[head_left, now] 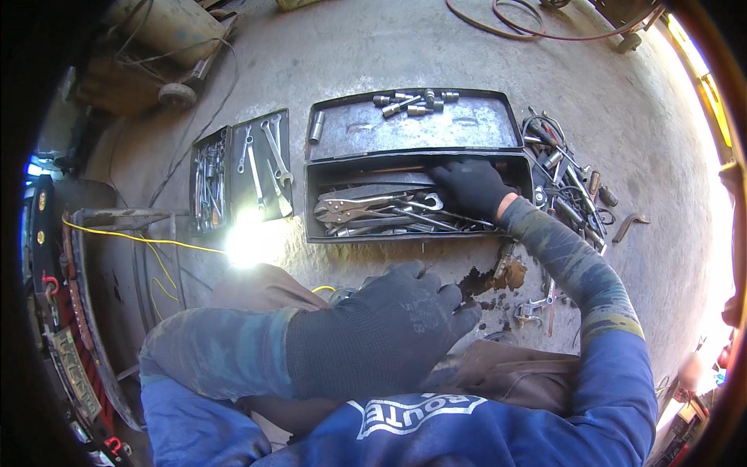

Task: The person sits on the floor and sorts various hand tools from a toolbox and the surrounding floor into the toolbox. They pick up wrenches, sockets, and other hardware, placing them into the open toolbox.

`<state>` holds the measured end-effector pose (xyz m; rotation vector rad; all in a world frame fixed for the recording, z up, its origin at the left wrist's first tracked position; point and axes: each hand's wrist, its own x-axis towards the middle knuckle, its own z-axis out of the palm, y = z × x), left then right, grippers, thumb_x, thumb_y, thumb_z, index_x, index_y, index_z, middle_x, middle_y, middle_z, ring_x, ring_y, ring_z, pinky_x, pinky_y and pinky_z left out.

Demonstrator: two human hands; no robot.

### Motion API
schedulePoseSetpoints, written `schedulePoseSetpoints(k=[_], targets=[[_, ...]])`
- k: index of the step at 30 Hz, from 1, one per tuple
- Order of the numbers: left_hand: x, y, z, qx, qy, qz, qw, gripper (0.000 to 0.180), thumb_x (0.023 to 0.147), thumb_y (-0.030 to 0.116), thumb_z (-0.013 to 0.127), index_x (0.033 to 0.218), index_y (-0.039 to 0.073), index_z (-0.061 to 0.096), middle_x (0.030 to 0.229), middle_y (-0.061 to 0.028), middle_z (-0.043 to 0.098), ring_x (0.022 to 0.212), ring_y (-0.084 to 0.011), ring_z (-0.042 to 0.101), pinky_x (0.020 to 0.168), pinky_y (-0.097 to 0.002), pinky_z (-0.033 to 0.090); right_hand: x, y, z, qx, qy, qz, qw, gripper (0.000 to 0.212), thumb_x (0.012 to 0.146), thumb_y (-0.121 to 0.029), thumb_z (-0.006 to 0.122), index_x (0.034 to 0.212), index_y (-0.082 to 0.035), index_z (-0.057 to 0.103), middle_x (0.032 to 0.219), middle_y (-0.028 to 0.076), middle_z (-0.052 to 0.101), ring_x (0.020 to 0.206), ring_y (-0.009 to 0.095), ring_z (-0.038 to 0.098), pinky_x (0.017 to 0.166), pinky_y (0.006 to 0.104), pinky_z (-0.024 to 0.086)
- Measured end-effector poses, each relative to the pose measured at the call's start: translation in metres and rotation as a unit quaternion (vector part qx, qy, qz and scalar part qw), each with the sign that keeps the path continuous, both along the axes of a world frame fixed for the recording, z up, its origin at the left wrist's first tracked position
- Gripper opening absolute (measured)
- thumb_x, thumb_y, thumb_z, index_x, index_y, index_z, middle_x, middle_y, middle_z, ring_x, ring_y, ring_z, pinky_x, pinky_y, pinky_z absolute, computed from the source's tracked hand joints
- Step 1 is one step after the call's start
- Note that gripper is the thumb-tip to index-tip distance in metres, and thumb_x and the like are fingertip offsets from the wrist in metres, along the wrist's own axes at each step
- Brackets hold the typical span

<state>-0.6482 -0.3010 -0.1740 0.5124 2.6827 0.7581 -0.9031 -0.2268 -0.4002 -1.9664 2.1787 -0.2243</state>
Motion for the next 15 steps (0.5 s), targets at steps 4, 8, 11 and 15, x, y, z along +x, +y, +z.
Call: schedulePoseSetpoints(k=[4, 8, 11, 15], targets=[[-0.004, 0.0, -0.001, 0.004, -0.014, -0.015, 1.0, 0.063, 0.101, 0.048, 0.063, 0.143, 0.0, 0.061, 0.117, -0.0155, 0.066, 0.11, -0.0295, 0.064, 0.102, -0.0457, 0.049, -0.004, -0.003, 0.0, 0.034, -0.047, -0.008, 0.998, 0.022, 0.092, -0.022, 0.066, 0.109, -0.008, 0.069, 0.096, 0.018, 0.075, 0.091, 0.041, 0.074, 0.079, 0.0532, 0.059], [-0.004, -0.002, 0.002, -0.006, -0.022, -0.016, 1.0, 0.064, 0.101, 0.049, 0.063, 0.143, 0.001, 0.061, 0.116, -0.0147, 0.067, 0.11, -0.0291, 0.064, 0.1, -0.0455, 0.05, -0.002, -0.003, 0.004, -0.002, -0.026, 0.019, 0.999, 0.026, 0.091, -0.024, 0.069, 0.112, -0.008, 0.065, 0.101, 0.018, 0.072, 0.09, 0.039, 0.074, 0.077, 0.0525, 0.059], [-0.001, -0.001, 0.004, -0.001, -0.035, -0.001, 0.999, 0.064, 0.101, 0.049, 0.063, 0.143, 0.002, 0.061, 0.115, -0.0149, 0.067, 0.109, -0.0293, 0.064, 0.099, -0.0459, 0.05, -0.004, 0.004, 0.01, -0.034, -0.021, 0.039, 0.998, 0.029, 0.09, -0.025, 0.071, 0.113, -0.009, 0.061, 0.106, 0.016, 0.067, 0.09, 0.037, 0.074, 0.074, 0.0509, 0.059], [-0.003, -0.001, 0.002, 0.0, -0.034, -0.015, 0.999, 0.064, 0.1, 0.05, 0.064, 0.143, 0.002, 0.062, 0.115, -0.0154, 0.067, 0.108, -0.0293, 0.065, 0.098, -0.0458, 0.051, -0.007, 0.009, 0.011, -0.039, -0.023, 0.076, 0.996, 0.031, 0.093, -0.026, 0.071, 0.117, -0.01, 0.059, 0.109, 0.013, 0.063, 0.09, 0.035, 0.073, 0.072, 0.0494, 0.06]])
